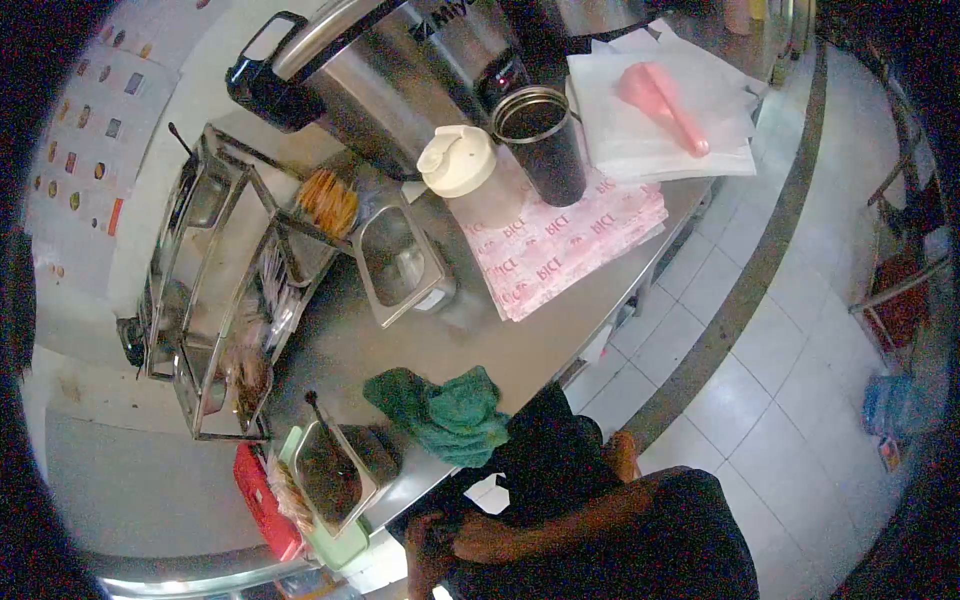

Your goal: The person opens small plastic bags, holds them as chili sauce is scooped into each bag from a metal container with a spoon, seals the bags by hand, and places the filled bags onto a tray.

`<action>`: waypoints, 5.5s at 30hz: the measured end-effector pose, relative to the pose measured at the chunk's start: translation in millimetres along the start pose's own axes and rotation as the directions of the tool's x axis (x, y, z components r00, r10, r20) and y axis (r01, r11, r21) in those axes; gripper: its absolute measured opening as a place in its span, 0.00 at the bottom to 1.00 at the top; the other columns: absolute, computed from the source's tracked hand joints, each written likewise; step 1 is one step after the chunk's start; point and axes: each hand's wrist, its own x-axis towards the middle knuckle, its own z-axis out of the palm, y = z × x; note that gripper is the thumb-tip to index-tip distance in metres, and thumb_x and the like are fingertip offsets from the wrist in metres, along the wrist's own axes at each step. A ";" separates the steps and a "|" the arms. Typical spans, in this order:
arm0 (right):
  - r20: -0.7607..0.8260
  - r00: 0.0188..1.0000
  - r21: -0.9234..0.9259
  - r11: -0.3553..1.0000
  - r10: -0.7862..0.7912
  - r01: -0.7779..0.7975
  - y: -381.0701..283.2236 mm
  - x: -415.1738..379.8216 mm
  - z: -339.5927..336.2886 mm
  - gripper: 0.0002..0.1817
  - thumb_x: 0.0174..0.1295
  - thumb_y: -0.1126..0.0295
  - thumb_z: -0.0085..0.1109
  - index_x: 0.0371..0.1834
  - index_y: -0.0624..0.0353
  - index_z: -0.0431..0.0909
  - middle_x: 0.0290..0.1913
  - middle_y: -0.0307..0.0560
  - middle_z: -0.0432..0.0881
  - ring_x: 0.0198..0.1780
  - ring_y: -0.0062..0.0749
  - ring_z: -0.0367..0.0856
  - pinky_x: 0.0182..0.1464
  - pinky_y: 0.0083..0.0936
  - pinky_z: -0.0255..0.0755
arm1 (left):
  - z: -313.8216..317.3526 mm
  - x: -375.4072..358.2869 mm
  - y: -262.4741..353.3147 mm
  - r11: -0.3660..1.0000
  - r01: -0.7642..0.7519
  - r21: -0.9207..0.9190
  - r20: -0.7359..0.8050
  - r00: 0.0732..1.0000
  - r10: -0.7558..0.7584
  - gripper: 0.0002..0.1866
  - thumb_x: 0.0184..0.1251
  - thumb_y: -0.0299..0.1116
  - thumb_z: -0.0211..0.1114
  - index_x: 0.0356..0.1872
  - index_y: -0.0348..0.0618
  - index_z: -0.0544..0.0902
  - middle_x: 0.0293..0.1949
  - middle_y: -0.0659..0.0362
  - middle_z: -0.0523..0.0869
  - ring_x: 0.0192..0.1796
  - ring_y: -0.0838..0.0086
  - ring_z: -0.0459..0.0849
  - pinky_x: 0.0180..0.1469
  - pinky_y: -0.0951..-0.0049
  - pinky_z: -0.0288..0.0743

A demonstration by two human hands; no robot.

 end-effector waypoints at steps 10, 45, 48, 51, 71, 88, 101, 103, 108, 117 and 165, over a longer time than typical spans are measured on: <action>0.157 0.941 0.434 0.835 0.301 -0.339 -3.8 0.8 -120.7 0.20 0.71 0.50 0.56 0.44 0.54 0.88 0.34 0.55 0.88 0.35 0.53 0.87 0.40 0.46 0.80 | -19.0 10.6 45.5 0.996 -0.001 -0.090 -0.205 0.979 -0.017 0.41 0.41 0.43 0.84 0.60 0.37 0.79 0.46 0.51 0.87 0.46 0.55 0.86 0.53 0.55 0.79; 0.183 0.974 -0.874 0.432 -0.131 0.222 -45.2 174.7 -270.6 0.12 0.61 0.67 0.56 0.45 0.52 0.85 0.42 0.40 0.79 0.48 0.36 0.76 0.52 0.33 0.68 | -134.1 8.3 -13.8 -0.314 -0.263 -0.912 -0.069 0.854 -0.515 0.50 0.65 0.75 0.52 0.69 0.35 0.70 0.63 0.52 0.76 0.62 0.60 0.75 0.67 0.59 0.65; 0.285 0.924 -0.842 0.395 -0.255 0.369 -34.3 167.9 -273.0 0.12 0.61 0.64 0.58 0.44 0.52 0.85 0.41 0.38 0.79 0.47 0.34 0.76 0.48 0.31 0.70 | -138.3 19.3 -28.5 -0.356 -0.261 -0.897 -0.070 0.880 -0.469 0.51 0.66 0.75 0.48 0.69 0.32 0.71 0.64 0.54 0.74 0.62 0.64 0.73 0.65 0.63 0.63; 0.281 0.918 -0.814 0.438 -0.281 0.383 -22.8 159.2 -265.3 0.11 0.59 0.65 0.59 0.43 0.53 0.84 0.41 0.37 0.79 0.47 0.32 0.76 0.47 0.29 0.70 | -153.0 31.9 -40.2 -0.406 -0.231 -0.884 -0.039 0.903 -0.428 0.48 0.66 0.75 0.49 0.66 0.37 0.74 0.65 0.51 0.75 0.61 0.64 0.74 0.66 0.64 0.61; -0.012 0.963 -0.822 0.551 -0.268 0.143 20.2 195.0 -271.4 0.17 0.59 0.67 0.57 0.53 0.52 0.82 0.41 0.39 0.79 0.48 0.36 0.79 0.47 0.35 0.77 | -192.6 105.9 -78.4 -0.448 -0.228 -0.865 -0.059 0.931 -0.360 0.42 0.66 0.71 0.56 0.63 0.41 0.76 0.68 0.46 0.74 0.61 0.56 0.79 0.65 0.60 0.73; -0.013 0.980 -0.769 0.629 -0.200 0.118 20.8 208.8 -237.2 0.13 0.61 0.64 0.59 0.45 0.53 0.86 0.36 0.43 0.81 0.41 0.40 0.85 0.41 0.37 0.82 | -182.1 111.1 -105.4 -0.453 -0.152 -0.878 -0.061 0.976 -0.210 0.42 0.66 0.72 0.53 0.62 0.41 0.78 0.67 0.47 0.75 0.60 0.63 0.80 0.61 0.68 0.74; -0.033 0.973 -0.702 0.698 -0.229 0.140 -7.1 212.0 -240.5 0.17 0.60 0.62 0.62 0.51 0.50 0.84 0.38 0.42 0.80 0.43 0.40 0.84 0.41 0.39 0.81 | -184.3 102.5 -108.5 -0.450 -0.134 -0.883 -0.040 0.976 -0.213 0.44 0.66 0.72 0.54 0.69 0.44 0.73 0.69 0.47 0.74 0.60 0.60 0.78 0.67 0.65 0.66; 0.020 0.963 -0.716 0.668 -0.270 0.202 -2.2 203.6 -238.4 0.17 0.60 0.62 0.61 0.52 0.50 0.83 0.38 0.42 0.80 0.43 0.40 0.84 0.42 0.39 0.80 | -184.2 100.9 -112.4 -0.437 -0.148 -0.887 -0.026 0.962 -0.272 0.44 0.65 0.73 0.54 0.70 0.47 0.72 0.69 0.48 0.74 0.60 0.60 0.77 0.66 0.66 0.67; 0.079 0.957 -0.782 0.578 -0.278 0.233 -7.9 183.3 -251.3 0.16 0.60 0.66 0.65 0.53 0.49 0.84 0.36 0.38 0.77 0.39 0.33 0.81 0.41 0.30 0.78 | -184.6 94.2 -112.6 -0.431 -0.187 -0.883 -0.050 0.950 -0.310 0.44 0.65 0.72 0.57 0.70 0.49 0.72 0.69 0.45 0.72 0.61 0.57 0.77 0.66 0.63 0.70; 0.043 0.946 -0.757 0.607 -0.322 0.241 -24.5 180.0 -226.7 0.12 0.61 0.68 0.65 0.48 0.52 0.86 0.33 0.39 0.75 0.36 0.31 0.81 0.36 0.31 0.78 | -185.0 78.4 -97.7 -0.423 -0.227 -0.877 -0.082 0.939 -0.335 0.45 0.64 0.73 0.57 0.70 0.47 0.71 0.69 0.45 0.73 0.64 0.57 0.72 0.69 0.63 0.66; 0.332 0.941 -0.797 0.515 -0.063 0.316 -63.9 140.2 -235.7 0.14 0.60 0.65 0.59 0.48 0.51 0.85 0.42 0.34 0.80 0.45 0.29 0.75 0.49 0.34 0.64 | -89.1 -34.3 -6.3 -0.232 -0.298 -0.926 -0.213 0.919 -0.333 0.50 0.53 0.74 0.66 0.60 0.35 0.79 0.75 0.38 0.61 0.73 0.58 0.69 0.73 0.56 0.62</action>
